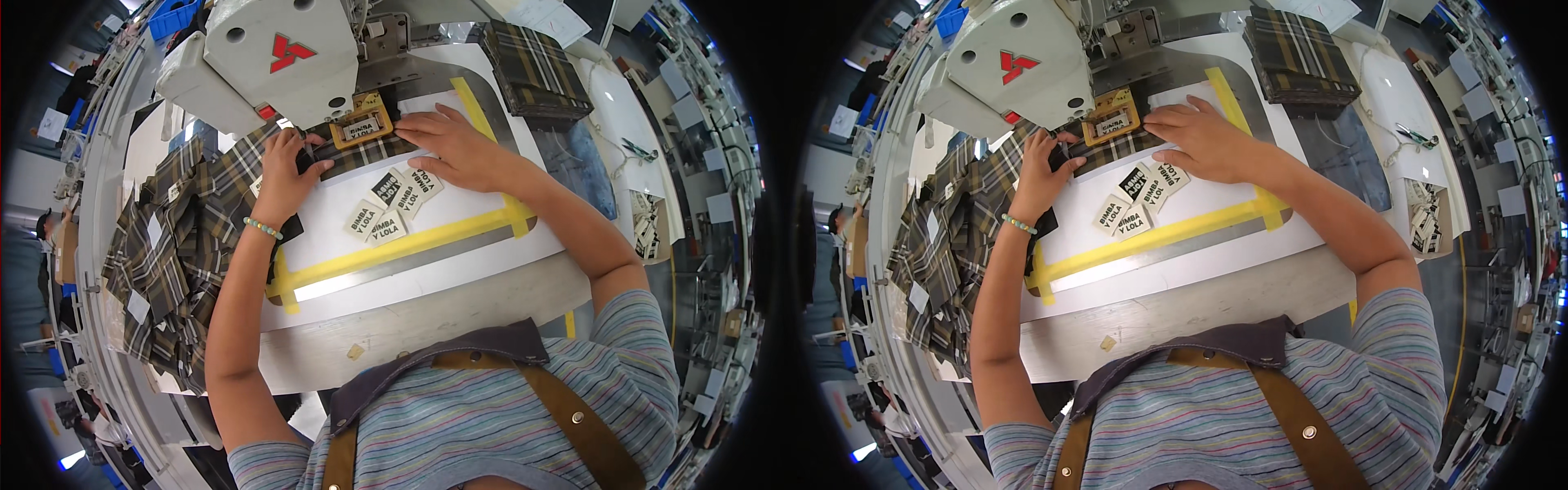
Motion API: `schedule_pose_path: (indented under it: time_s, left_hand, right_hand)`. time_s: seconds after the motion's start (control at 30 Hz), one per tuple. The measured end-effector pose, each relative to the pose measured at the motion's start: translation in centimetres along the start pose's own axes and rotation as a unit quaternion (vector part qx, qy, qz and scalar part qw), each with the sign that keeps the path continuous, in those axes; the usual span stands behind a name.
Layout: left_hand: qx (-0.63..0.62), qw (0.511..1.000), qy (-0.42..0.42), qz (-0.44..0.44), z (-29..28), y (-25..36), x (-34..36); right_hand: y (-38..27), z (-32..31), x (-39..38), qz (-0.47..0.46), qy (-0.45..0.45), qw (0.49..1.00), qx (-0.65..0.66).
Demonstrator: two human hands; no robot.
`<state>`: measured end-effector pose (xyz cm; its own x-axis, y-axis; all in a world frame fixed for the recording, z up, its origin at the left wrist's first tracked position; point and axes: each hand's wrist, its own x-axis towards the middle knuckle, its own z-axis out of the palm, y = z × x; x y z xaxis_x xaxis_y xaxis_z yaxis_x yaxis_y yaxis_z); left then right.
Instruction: Sewing brand labels onto plaid fabric pieces using a sewing machine.
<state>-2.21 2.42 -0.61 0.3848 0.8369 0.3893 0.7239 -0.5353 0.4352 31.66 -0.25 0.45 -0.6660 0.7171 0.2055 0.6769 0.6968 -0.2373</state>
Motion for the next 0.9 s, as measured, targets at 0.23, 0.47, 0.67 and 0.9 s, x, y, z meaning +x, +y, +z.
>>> schedule_pose_path:
  time_s: [0.23, 0.47, 0.67, 0.9]
  left_hand:
    - [-0.015, 1.000, 0.015, -0.019, 0.7, -0.2, 0.0]
    - [-0.006, 0.999, 0.007, 0.043, -0.8, 1.1, -0.6]
    - [0.108, 0.983, 0.040, 0.144, -6.3, 1.6, -3.4]
    - [0.249, 0.967, -0.014, 0.055, -13.4, -0.4, -8.8]
  right_hand:
    - [0.3, -0.7, 0.2, 0.068, 0.050, 0.943, 0.322]
    - [-0.9, -3.8, -0.9, 0.104, -0.031, 0.891, 0.440]
    - [-4.5, -5.1, -1.0, 0.050, -0.026, 0.950, 0.307]
    - [-2.3, -4.7, -1.9, 0.046, -0.029, 0.969, 0.242]
